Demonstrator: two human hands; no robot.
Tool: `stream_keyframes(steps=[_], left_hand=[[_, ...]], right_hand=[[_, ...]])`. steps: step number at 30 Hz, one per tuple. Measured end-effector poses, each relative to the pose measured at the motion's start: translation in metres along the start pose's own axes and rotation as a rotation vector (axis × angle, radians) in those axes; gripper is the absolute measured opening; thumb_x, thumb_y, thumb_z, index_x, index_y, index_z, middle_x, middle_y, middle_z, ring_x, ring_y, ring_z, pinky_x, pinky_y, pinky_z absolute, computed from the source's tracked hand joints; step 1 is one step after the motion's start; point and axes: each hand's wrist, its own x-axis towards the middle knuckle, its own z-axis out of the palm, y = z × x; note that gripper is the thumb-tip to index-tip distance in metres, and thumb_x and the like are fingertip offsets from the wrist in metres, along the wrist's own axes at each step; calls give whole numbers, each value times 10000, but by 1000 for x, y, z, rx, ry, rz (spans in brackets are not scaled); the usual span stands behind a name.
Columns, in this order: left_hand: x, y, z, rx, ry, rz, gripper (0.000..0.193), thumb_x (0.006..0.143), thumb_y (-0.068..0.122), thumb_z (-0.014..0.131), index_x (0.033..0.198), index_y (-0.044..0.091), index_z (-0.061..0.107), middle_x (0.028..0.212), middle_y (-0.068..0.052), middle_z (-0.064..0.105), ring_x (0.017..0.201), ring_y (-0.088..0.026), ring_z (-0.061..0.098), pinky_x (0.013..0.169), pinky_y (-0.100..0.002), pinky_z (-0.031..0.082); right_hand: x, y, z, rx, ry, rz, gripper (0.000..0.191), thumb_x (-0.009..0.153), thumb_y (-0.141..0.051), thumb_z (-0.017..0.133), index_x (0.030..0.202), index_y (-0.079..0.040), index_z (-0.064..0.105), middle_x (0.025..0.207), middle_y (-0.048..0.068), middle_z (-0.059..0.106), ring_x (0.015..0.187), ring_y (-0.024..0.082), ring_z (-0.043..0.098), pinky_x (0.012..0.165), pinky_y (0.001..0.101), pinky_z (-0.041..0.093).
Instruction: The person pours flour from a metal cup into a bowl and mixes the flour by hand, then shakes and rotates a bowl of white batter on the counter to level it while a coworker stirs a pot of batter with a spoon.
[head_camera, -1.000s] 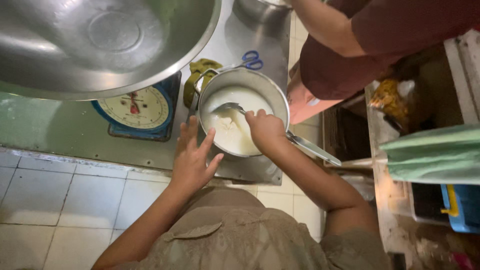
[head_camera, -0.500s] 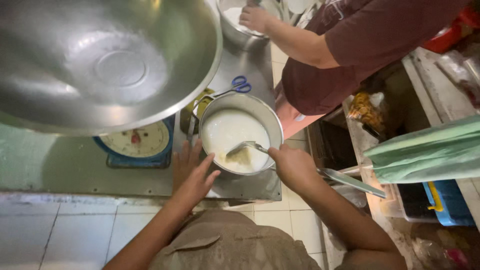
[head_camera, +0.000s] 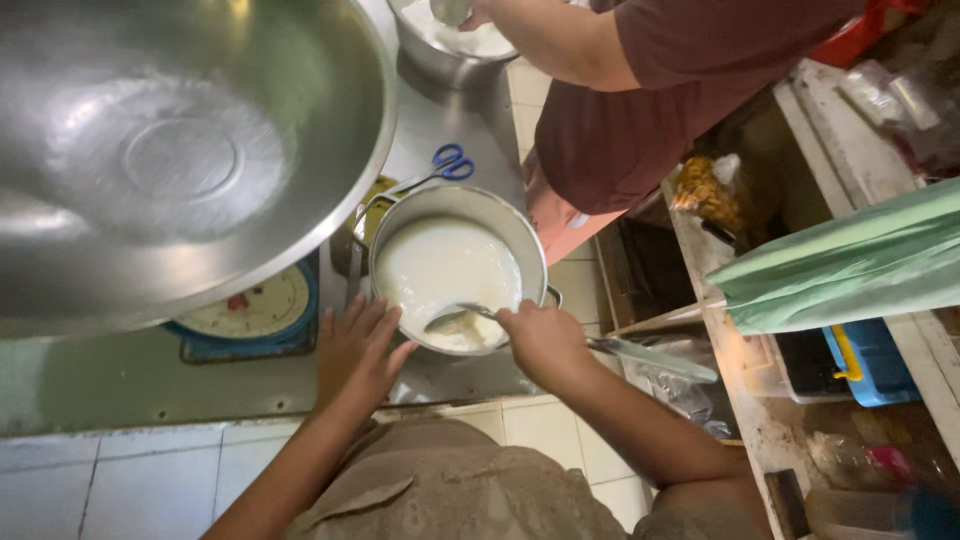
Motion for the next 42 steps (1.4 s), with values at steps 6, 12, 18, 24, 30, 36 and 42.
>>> stream_keyframes(steps=[6,12,18,24,30,36,42], left_hand=[[-2,-2,0,10,1,-3,556,806,453,766,1263,144,697,1364,-72,655,1344,-276,543,1125,-575,363],[0,-4,-2,3,-12,-6,466,828,426,755,1183,126,715,1371,-76,655,1334,-285,559,1101,-569,399],[-2,-4,-4,-34,-27,-22,421,850,394,738,1180,133,720,1386,-79,645,1332,-289,563,1094,-570,405],[-1,-5,-5,-26,-60,-22,441,857,401,731,1203,128,710,1408,-79,635,1325,-285,564,1091,-570,406],[0,-4,-6,-17,-82,-41,443,869,414,710,1216,138,708,1423,-63,623,1328,-265,567,1102,-564,397],[1,-5,-4,-19,-135,-44,448,888,419,693,1238,139,701,1440,-73,598,1340,-273,538,1106,-570,374],[0,-4,-7,-26,-119,-28,455,879,418,705,1233,133,694,1433,-77,608,1330,-273,559,1102,-567,387]], right_hand=[[20,-5,25,-16,40,-12,255,867,-94,575,1114,-125,630,929,163,648,730,370,707,571,487,555],[58,-3,48,-27,192,-33,279,877,-107,564,1148,-127,627,899,150,647,702,360,693,540,484,538],[98,10,75,-39,285,7,249,916,-136,544,1145,-166,637,898,143,649,724,356,696,538,501,529],[109,39,83,-72,357,15,221,902,-132,543,1102,-139,639,925,151,669,712,361,706,556,493,551],[100,52,68,-126,145,200,151,956,-145,533,1038,-103,652,972,173,709,803,358,743,642,475,596],[77,47,44,-138,-38,256,186,915,-95,557,983,-104,731,978,156,755,872,338,753,717,453,597],[51,38,18,-205,-151,163,206,913,-131,570,1004,-144,755,953,130,758,923,325,741,767,470,590]])
